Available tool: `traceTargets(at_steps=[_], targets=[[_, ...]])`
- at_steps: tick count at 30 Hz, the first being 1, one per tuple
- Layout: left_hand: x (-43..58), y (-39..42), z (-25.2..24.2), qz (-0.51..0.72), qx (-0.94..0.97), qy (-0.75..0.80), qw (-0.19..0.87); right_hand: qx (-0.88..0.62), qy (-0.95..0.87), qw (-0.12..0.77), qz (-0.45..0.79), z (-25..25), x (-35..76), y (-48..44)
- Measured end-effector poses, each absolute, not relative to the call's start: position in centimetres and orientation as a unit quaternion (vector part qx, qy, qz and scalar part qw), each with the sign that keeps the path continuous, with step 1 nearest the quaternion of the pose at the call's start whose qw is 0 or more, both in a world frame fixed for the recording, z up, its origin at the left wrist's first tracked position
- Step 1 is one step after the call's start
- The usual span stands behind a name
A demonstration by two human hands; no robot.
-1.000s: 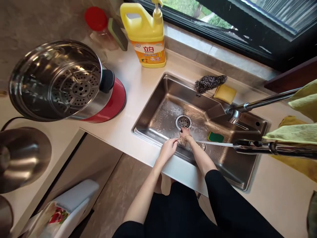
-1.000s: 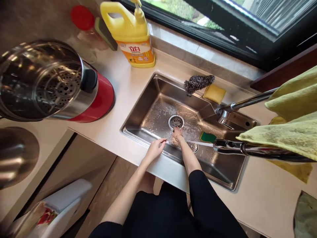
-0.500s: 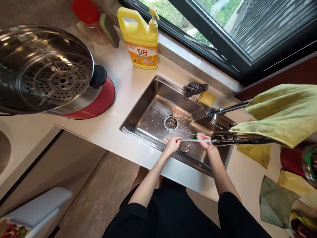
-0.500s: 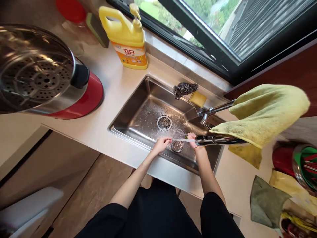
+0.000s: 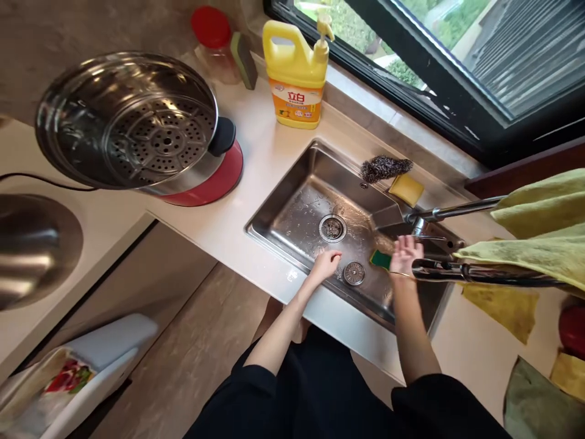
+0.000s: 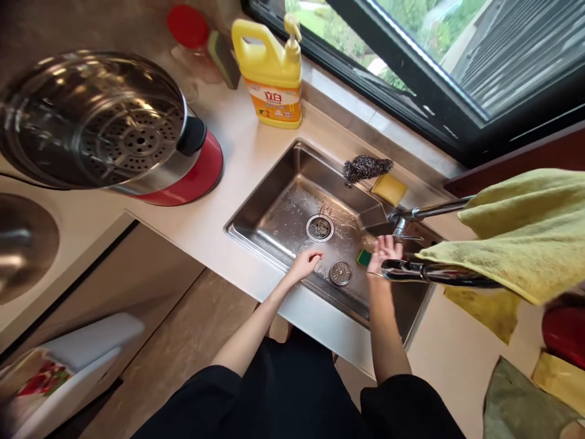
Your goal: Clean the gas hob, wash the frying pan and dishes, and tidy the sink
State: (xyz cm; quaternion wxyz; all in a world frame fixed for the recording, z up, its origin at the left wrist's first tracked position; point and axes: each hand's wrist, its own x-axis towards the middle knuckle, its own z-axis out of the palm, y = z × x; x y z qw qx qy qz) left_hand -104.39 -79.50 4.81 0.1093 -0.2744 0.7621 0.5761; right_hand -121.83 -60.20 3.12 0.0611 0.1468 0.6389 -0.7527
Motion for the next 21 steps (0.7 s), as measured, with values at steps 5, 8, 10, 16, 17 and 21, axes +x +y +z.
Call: traceTargets(at_steps=[5, 8, 10, 16, 17, 21], targets=[[-101.8, -82.1, 4.8, 0.573, -0.311, 0.756, 0.061, -0.169, 0.892, 0.306, -0.286, -6.4, -116.6, -72.2], [-100.4, -83.2, 5.0, 0.580, -0.335, 0.742, 0.040, -0.214, 0.894, 0.345, -0.192, -10.3, -116.4, -76.1], [-99.8, -83.6, 5.1, 0.584, -0.343, 0.735, 0.032, -0.211, 0.901, 0.352, -0.143, -12.0, -116.3, -77.2], [-99.8, -84.0, 5.2, 0.587, -0.339, 0.735, 0.033, -0.212, 0.912, 0.346, -0.053, -13.2, -115.3, -77.4], [-99.9, -84.0, 5.2, 0.586, -0.340, 0.735, 0.035, -0.214, 0.915, 0.338, -0.047, -13.1, -115.1, -77.2], [-100.2, -84.4, 5.2, 0.589, -0.337, 0.734, 0.037, -0.240, 0.931, 0.270, -0.055, -12.1, -114.8, -76.0]])
